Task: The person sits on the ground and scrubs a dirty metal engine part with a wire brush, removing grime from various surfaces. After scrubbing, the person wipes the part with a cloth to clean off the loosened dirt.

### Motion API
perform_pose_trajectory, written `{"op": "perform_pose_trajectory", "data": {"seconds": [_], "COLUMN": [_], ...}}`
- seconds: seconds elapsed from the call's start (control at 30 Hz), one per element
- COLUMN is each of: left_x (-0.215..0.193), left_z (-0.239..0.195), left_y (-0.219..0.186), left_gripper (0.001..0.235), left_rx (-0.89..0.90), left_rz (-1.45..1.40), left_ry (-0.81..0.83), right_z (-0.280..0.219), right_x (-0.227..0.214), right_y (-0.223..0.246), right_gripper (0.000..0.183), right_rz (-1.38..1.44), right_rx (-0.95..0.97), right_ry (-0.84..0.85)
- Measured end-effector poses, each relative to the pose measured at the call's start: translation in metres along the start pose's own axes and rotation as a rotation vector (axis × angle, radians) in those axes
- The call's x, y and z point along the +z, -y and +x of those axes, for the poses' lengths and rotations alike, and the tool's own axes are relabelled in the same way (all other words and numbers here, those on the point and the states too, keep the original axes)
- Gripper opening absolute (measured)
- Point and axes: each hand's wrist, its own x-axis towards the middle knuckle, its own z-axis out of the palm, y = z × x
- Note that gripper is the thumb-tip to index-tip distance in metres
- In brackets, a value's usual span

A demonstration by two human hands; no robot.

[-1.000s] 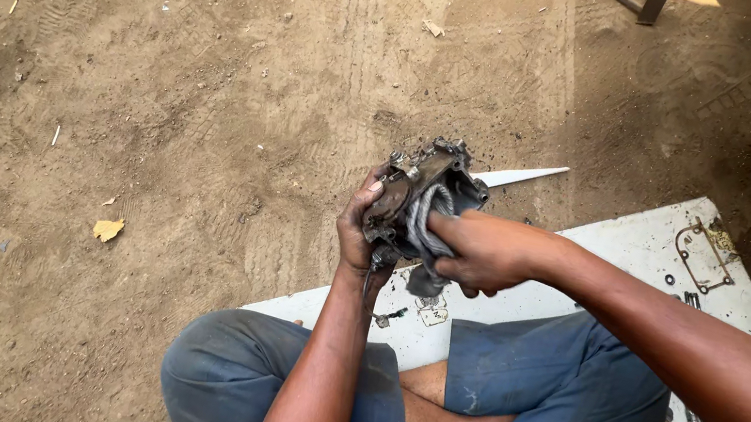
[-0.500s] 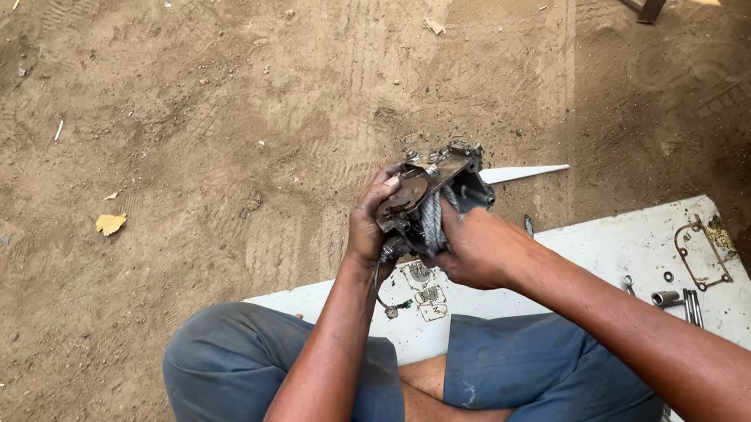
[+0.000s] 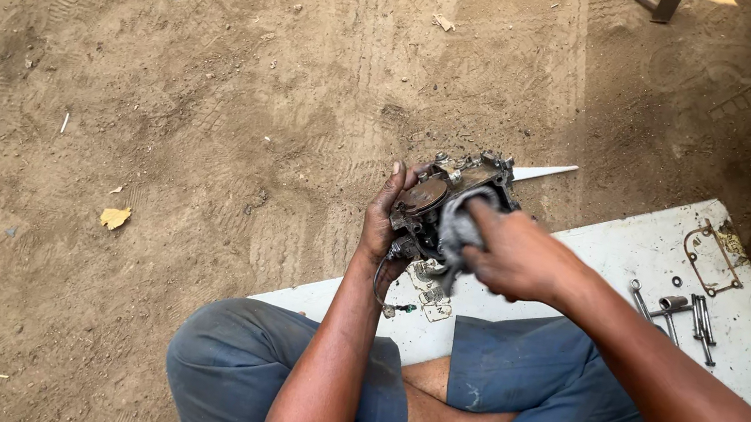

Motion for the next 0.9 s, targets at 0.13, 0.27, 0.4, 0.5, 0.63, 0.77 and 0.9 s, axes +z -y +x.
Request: {"op": "perform_pose_trajectory", "data": {"seconds": [0.13,0.27,0.4,0.5,0.63,0.77,0.9], "left_x": [-0.002,-0.001,-0.001,0.001,-0.004,-0.006,-0.002], "left_z": [-0.010,-0.002,-0.001,-0.005,-0.004,0.003,0.001], "left_y": [0.000,0.003,0.003,0.004,0.009,0.013,0.015], "left_gripper": [0.075,0.062,0.049,0.039,0.033,0.031,0.036], "left_rx": [-0.039,0.020,0.022,0.052,0.029,-0.050,-0.044], "left_rz": [-0.022,-0.052,0.059,0.205,0.212,0.224,0.271], "left_ry": [-0.024,-0.038,-0.003,-0.003,-0.006,-0.057,-0.006], "right_z": [0.015,0.007,0.013,0.018,0.027,0.030,0.015], "right_x": [0.014,0.018,0.019,0.018,0.020,0.025,0.022], "right_y": [-0.004,-0.021,-0.021,-0.020,-0.028,-0.038,-0.033], "right_gripper": [0.040,0.049,0.048,0.061,0.044,0.036,0.039], "right_rz": [0.118,0.437,0.422,0.232,-0.104,-0.522,-0.681], "right_rx": [-0.093,-0.156,-0.168,-0.119,-0.099,-0.173,-0.155], "right_ry": [0.173,0.210,0.096,0.178,0.102,-0.080,-0.115]}}
